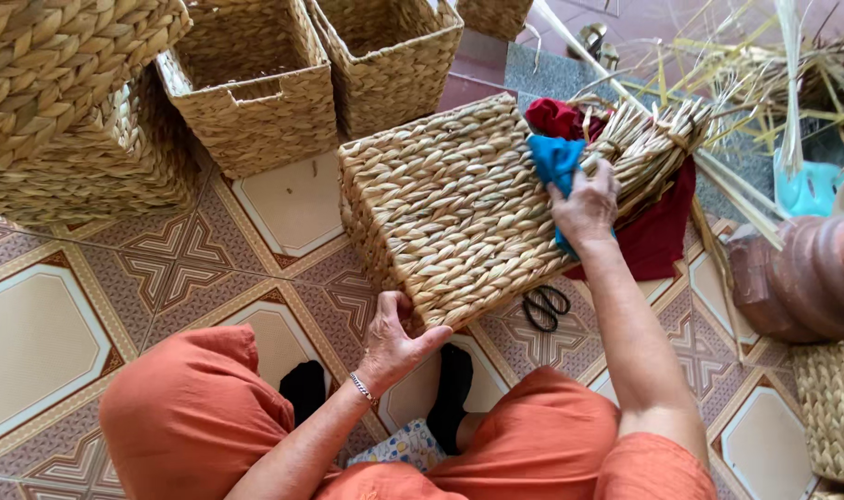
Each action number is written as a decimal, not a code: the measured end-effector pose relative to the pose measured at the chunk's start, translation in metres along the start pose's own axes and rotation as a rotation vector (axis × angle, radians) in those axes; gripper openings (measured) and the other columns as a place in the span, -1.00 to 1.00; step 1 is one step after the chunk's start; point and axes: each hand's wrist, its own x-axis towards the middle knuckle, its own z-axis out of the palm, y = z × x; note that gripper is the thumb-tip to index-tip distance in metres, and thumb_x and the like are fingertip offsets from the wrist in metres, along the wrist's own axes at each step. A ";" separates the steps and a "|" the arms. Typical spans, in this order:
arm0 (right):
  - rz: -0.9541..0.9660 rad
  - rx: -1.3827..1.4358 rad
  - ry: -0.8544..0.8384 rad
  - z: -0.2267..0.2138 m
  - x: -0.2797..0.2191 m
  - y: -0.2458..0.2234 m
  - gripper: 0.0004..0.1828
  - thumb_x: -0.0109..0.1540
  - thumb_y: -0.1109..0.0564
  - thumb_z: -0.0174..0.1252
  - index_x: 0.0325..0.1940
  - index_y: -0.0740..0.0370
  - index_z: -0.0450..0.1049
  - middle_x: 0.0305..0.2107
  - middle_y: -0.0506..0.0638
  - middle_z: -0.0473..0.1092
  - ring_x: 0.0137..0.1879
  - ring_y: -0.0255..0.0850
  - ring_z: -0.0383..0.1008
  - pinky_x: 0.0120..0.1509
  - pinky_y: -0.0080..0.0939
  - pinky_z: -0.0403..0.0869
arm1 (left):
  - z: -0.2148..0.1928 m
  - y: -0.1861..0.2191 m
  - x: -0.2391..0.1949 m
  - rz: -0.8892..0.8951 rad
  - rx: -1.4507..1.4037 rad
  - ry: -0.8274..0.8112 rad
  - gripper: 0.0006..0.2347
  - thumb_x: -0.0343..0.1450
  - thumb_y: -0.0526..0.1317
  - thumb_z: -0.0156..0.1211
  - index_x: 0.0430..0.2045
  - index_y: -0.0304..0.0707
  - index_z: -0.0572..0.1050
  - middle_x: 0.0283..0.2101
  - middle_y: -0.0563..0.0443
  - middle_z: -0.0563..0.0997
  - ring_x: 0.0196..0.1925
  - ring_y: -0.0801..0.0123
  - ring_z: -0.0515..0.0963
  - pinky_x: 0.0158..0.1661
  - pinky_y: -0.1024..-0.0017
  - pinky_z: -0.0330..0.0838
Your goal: The person wipes the exterior and interior surfaces of woven baskets using a blue cloth. They rotate the baskets to access all sides and occasionally use scissors to trim loose fibers.
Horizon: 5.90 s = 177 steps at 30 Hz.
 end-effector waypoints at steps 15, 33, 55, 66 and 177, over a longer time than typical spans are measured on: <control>-0.536 0.164 -0.312 0.005 0.067 -0.167 -0.71 0.16 0.28 0.04 -0.03 0.23 0.43 -0.35 0.17 0.46 -0.31 -0.05 0.50 -0.40 -0.07 0.51 | -0.004 0.004 -0.001 0.021 0.008 0.015 -0.44 0.14 0.03 0.53 -0.23 -0.31 0.31 -0.32 -0.05 0.50 -0.30 0.20 0.57 -0.25 0.27 0.52; -0.614 0.811 0.026 -0.051 0.063 -0.217 -0.54 0.04 0.28 0.06 0.05 0.25 0.38 -0.18 0.17 0.44 -0.12 0.10 0.48 -0.05 0.08 0.49 | -0.005 0.002 -0.003 -0.052 0.009 -0.025 -0.42 0.11 0.00 0.57 -0.18 -0.28 0.34 -0.27 -0.08 0.56 -0.28 0.29 0.59 -0.22 0.31 0.55; -0.476 0.390 -0.328 -0.098 -0.008 -0.116 -0.69 0.23 0.40 0.04 0.06 0.32 0.44 -0.35 0.12 0.41 -0.30 -0.09 0.44 -0.32 -0.10 0.50 | -0.002 -0.089 0.038 -0.120 -0.595 0.113 -0.46 0.52 0.00 0.09 0.31 -0.38 0.20 0.20 -0.22 0.42 0.17 0.17 0.46 0.14 0.23 0.41; 0.587 0.654 -0.748 -0.030 -0.008 0.044 -0.37 0.04 -0.04 0.53 0.08 0.31 0.52 -0.20 0.19 0.54 -0.08 -0.02 0.56 0.10 -0.03 0.49 | 0.000 0.017 0.024 0.032 -0.493 -0.050 -0.02 0.25 -0.21 0.42 0.45 -0.32 -0.27 0.28 -0.27 0.38 0.24 0.19 0.49 0.24 0.27 0.38; -0.747 0.616 -0.186 -0.071 0.040 -0.197 -0.52 0.20 0.26 0.04 0.22 0.13 0.34 -0.21 0.11 0.40 -0.17 -0.10 0.42 -0.26 -0.11 0.49 | -0.176 -0.159 0.173 -0.339 -0.673 0.031 -0.57 0.46 -0.02 0.07 0.14 -0.28 0.53 0.13 -0.11 0.58 0.11 0.21 0.52 0.03 0.21 0.35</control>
